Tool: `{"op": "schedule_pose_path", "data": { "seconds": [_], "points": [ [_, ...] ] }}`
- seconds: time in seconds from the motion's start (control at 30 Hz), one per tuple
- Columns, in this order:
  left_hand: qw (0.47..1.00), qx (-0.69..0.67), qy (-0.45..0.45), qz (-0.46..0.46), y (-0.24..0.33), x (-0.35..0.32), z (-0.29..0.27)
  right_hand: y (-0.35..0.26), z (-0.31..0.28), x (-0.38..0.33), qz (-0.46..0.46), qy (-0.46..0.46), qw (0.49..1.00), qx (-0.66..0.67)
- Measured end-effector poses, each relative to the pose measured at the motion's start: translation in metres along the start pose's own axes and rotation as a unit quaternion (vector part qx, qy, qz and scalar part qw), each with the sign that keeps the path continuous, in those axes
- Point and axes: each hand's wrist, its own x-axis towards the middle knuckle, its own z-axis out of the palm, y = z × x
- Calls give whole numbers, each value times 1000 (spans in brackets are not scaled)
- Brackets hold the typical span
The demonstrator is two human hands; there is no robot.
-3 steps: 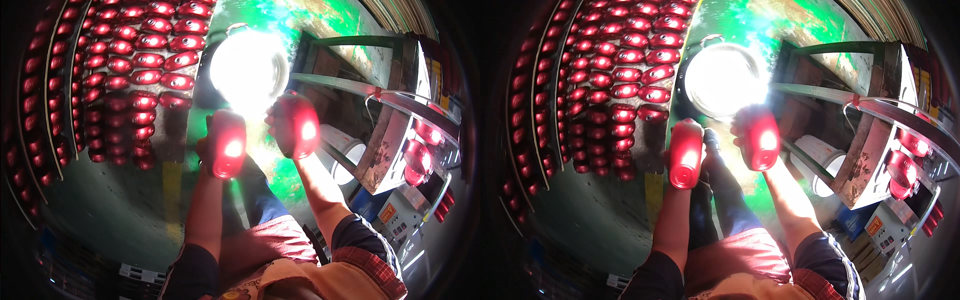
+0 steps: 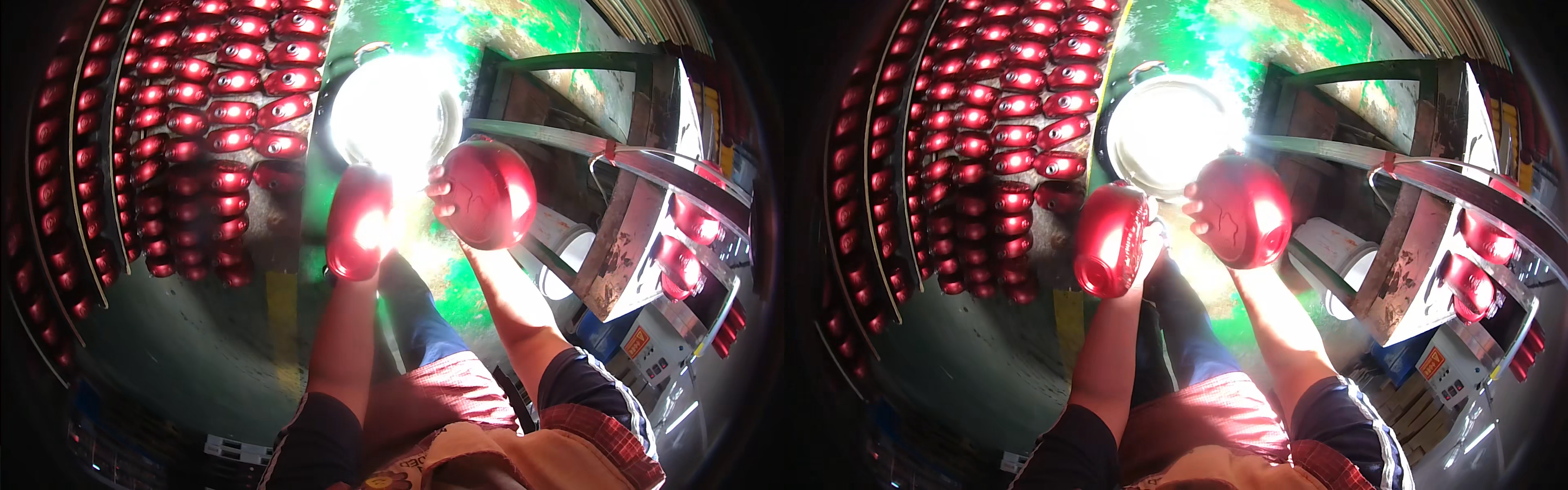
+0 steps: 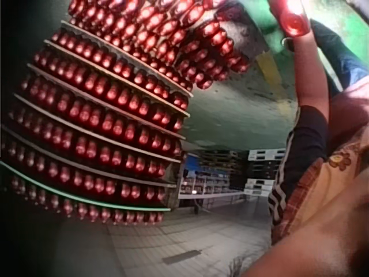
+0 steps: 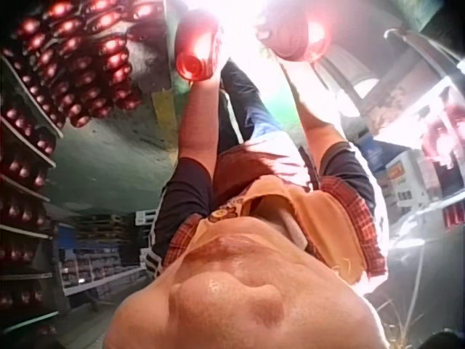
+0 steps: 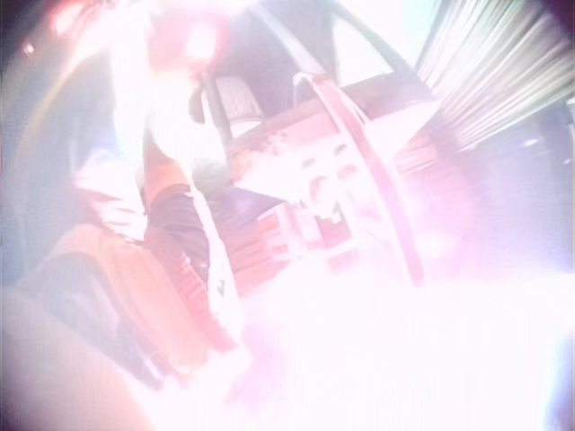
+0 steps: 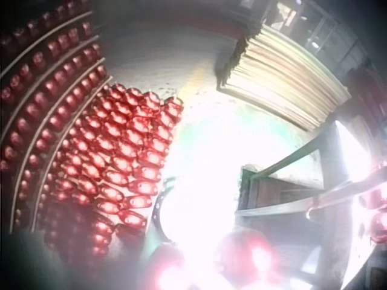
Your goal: The person repeatedly picks up red decorative ornaments from a tiered rack and places them into a metal tray. The person handles the ornaments one at a time, transferring them from the rack to the tray in a repetitive cycle.
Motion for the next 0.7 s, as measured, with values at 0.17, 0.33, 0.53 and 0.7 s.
{"op": "schedule_pose_path", "data": {
  "seconds": [0.17,0.33,0.53,0.7],
  "points": [
    [986,-114,-78,-97,-35,46,46,-20,2,15,5,38,991,129],
    [972,-101,-188,-93,-88,62,121,-22,11,19,18,-8,992,123],
    [993,13,-87,-76,-88,33,142,-35,51,-17,7,-50,996,79],
    [973,216,-67,-50,-81,-31,169,-34,108,-77,14,-174,981,87]
  ]
}}
